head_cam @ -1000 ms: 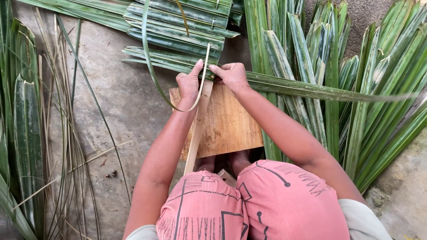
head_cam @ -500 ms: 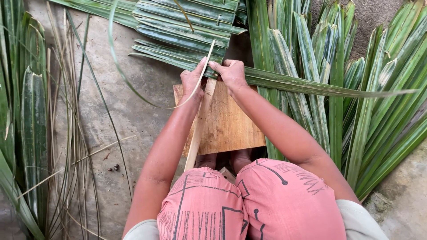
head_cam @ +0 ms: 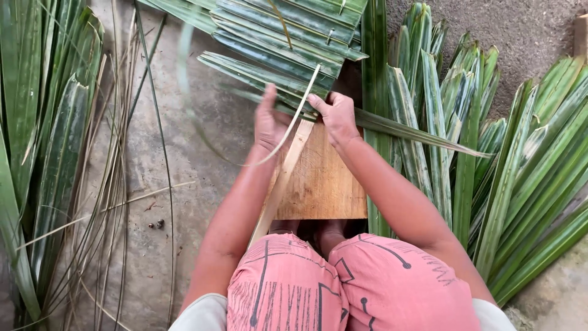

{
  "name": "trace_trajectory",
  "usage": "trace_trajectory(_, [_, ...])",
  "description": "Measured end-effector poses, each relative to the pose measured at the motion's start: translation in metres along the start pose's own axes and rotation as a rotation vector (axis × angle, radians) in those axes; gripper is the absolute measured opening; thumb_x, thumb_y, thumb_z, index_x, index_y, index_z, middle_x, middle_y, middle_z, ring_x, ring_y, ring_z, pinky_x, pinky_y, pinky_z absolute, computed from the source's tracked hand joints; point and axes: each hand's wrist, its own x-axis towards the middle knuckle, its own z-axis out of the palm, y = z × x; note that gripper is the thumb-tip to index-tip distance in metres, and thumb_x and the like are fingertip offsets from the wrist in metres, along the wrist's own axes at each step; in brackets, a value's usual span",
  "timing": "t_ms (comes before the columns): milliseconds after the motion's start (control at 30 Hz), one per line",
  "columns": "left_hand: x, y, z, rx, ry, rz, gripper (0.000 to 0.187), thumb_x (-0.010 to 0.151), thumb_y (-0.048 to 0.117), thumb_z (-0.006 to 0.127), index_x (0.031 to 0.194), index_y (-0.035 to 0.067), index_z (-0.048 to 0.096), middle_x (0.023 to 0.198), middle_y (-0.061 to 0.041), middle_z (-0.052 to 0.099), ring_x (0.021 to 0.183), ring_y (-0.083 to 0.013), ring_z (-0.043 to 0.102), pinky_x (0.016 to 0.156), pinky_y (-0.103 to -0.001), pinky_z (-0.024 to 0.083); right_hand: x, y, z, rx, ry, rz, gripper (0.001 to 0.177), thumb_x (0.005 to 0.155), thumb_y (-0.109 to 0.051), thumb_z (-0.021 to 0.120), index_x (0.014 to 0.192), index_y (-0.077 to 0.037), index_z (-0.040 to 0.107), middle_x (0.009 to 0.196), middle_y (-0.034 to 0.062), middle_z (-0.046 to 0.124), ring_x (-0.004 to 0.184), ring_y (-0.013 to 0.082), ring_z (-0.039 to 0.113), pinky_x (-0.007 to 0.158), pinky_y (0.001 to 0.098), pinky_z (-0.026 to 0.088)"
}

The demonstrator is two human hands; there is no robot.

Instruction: Weaving palm leaves together by folding them over a wooden rod and securing them with fiber strips to create a mat or roofing material.

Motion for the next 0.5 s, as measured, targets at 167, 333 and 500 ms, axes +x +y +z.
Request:
trace_trajectory(167, [0.009, 0.089, 0.025, 0.458, 0.343, 0.696, 0.075, 0.074, 0.023, 0.1, 0.13, -0.008, 0.06, 0.131, -0.023, 0.054, 0.121, -0.0302, 0.051, 0.097, -0.058, 0.03, -0.002, 0.002, -0.004, 0.011, 0.009, -0.014, 0.025, 0.086, -0.016, 0.087, 0.103, -0.001, 0.075, 0.088, 0.008, 0.074, 0.075, 0.0139, 0.071, 0.069, 0.0294, 0.065])
trace_trajectory(333, [0.007, 0.122, 0.027, 0.548, 0.077, 1.012, 0.059, 0.085, 0.008, 0.088, 0.136, 0.006, 0.059, 0.122, -0.011, 0.073, 0.111, -0.0259, 0.071, 0.104, -0.04, 0.056, 0.001, -0.001, -0.002, 0.042, -0.069, 0.068, 0.017, 0.09, -0.004, 0.076, 0.102, 0.007, 0.072, 0.09, 0.0105, 0.074, 0.074, 0.0116, 0.067, 0.074, 0.0222, 0.06])
trace_trajectory(500, [-0.021, 0.026, 0.038, 0.374, 0.128, 0.345, 0.084, 0.089, 0.035, 0.086, 0.152, 0.0, 0.042, 0.155, -0.026, 0.039, 0.142, -0.039, 0.045, 0.123, -0.056, 0.029, 0.045, 0.055, -0.017, 0.032, -0.015, 0.049, 0.029, 0.089, -0.019, 0.086, 0.108, -0.001, 0.074, 0.09, 0.0089, 0.075, 0.078, 0.0145, 0.073, 0.072, 0.0327, 0.065])
